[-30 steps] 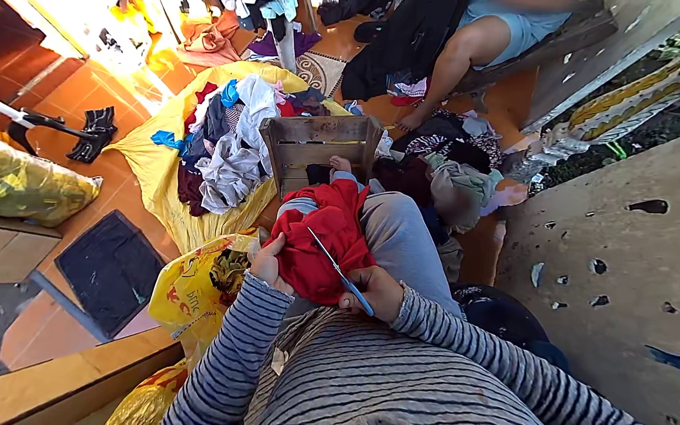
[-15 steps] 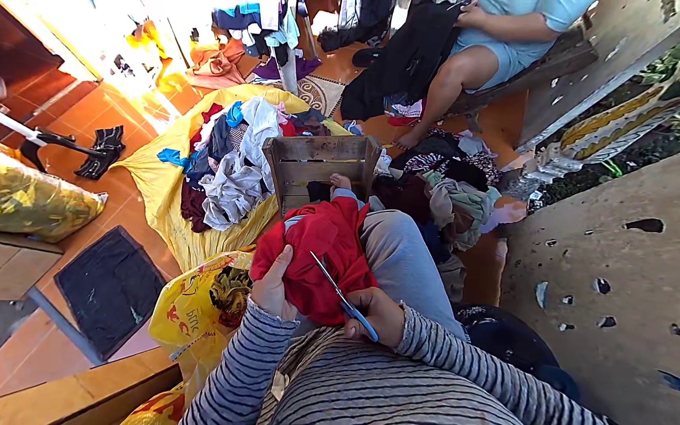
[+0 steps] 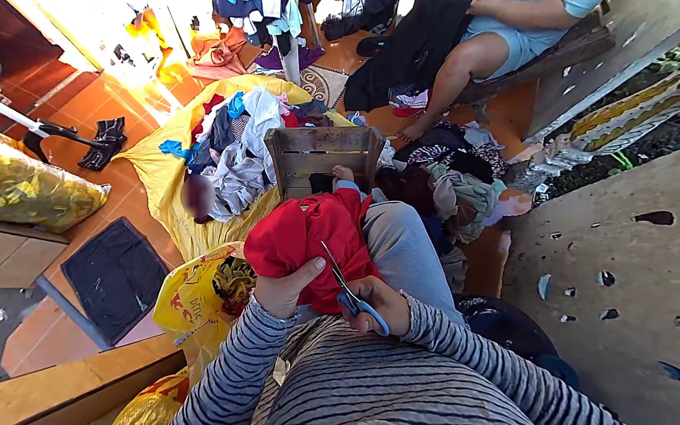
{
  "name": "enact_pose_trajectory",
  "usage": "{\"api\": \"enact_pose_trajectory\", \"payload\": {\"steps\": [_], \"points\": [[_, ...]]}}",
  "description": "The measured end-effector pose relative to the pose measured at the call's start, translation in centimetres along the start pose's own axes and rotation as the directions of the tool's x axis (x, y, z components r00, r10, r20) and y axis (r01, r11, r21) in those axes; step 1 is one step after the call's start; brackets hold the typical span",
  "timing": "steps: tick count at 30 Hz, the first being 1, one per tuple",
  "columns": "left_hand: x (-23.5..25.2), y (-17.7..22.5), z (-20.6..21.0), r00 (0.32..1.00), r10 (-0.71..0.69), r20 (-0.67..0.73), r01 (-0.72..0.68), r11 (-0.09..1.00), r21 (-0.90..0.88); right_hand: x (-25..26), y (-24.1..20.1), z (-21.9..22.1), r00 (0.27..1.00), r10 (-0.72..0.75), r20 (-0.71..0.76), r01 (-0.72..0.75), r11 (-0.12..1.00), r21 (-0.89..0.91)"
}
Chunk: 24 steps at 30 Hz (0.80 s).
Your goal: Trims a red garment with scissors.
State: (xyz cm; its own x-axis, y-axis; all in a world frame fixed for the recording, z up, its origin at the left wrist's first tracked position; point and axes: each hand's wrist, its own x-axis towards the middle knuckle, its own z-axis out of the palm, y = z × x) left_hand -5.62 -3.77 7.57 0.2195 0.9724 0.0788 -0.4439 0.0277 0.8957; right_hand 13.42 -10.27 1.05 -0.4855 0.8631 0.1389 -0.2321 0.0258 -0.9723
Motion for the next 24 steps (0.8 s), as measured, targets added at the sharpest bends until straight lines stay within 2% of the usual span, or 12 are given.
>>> {"api": "enact_pose_trajectory", "payload": {"steps": [8, 15, 17, 19, 21, 24], "points": [[0.3, 0.3, -0.3, 1.000, 0.004, -0.022, -0.005, 1.000, -0.029, -0.5, 0.9, 0.0, 0.999, -0.046, -0.020, 0.047, 0.998, 0.045], [-0.2, 0.1, -0.4, 0.992, 0.028, 0.125, -0.038, 0.996, 0.077, 0.1, -0.4, -0.4, 1.000, 0.001, -0.013, -0.001, 1.000, -0.017], [-0.1, 0.4, -0.2, 0.997, 0.032, 0.064, -0.037, 0.996, 0.083, 0.0, -0.3, -0.3, 0.999, -0.004, -0.051, 0.002, 0.999, -0.040], [0.1, 1.4, 0.8, 0.983, -0.061, -0.171, 0.072, 0.996, 0.060, -0.2, -0.1, -0.1, 0.996, -0.004, -0.091, -0.002, 0.997, -0.071], [1.0, 2.5, 1.7, 0.887, -0.283, -0.365, 0.280, 0.958, -0.062, -0.4, 0.0, 0.1, 0.989, 0.030, -0.143, -0.046, 0.993, -0.110], [1.8, 1.9, 1.2, 0.726, -0.574, -0.380, 0.502, 0.819, -0.277, -0.5, 0.3, 0.4, 0.964, 0.119, -0.239, -0.155, 0.978, -0.137]]}}
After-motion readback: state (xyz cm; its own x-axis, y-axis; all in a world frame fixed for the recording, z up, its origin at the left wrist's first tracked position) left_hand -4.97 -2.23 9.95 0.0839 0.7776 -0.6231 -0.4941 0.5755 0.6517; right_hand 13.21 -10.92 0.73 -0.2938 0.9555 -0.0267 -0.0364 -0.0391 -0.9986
